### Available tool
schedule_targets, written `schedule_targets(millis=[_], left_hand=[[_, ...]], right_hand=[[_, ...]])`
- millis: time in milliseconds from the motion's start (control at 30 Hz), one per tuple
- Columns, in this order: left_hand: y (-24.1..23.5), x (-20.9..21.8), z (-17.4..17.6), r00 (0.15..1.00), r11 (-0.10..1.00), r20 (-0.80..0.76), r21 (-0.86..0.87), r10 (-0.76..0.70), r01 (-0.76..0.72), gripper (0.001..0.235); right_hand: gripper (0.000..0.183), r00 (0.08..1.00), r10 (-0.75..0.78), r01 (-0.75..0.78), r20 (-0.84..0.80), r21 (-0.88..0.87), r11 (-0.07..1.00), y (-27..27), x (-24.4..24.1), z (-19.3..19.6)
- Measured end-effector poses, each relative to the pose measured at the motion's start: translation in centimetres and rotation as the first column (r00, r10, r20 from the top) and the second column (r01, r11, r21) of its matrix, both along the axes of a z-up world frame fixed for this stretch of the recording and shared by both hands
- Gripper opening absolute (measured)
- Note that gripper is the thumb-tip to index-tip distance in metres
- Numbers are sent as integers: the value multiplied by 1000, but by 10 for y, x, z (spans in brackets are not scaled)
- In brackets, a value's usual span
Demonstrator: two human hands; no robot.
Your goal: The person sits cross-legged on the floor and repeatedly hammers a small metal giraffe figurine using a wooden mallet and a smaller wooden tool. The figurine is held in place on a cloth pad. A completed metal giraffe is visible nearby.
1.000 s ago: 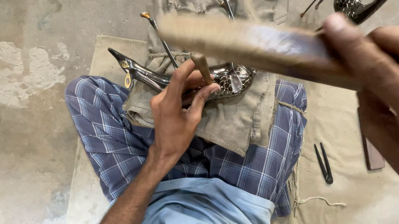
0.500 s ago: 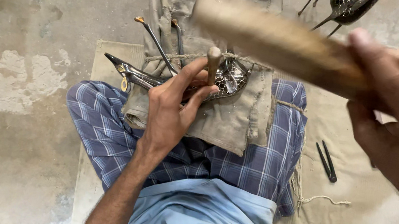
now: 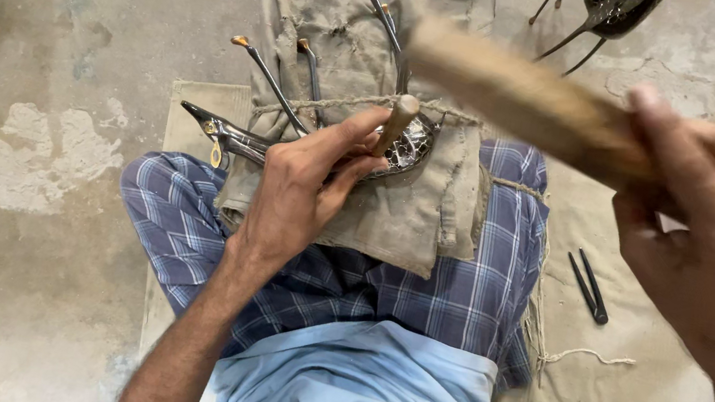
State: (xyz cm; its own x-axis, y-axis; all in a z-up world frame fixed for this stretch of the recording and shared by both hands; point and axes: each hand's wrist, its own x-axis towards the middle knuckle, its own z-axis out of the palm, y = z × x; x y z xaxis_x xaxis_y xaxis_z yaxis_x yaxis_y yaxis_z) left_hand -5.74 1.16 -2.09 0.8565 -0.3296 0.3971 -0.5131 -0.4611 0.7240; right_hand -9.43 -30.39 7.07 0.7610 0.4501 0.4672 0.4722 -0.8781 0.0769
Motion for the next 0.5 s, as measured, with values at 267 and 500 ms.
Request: schedule_targets(millis=[267,500], left_hand=[[5,9,5,987,985,-6,65,-158,158,52],[10,15,2,958,921,22,283,-285,268,62]], right_hand=[[66,990,-130,139,-55,232,963,-13,-19,-39],[56,993,-54,38,103,149,988,-22,-21,-76]])
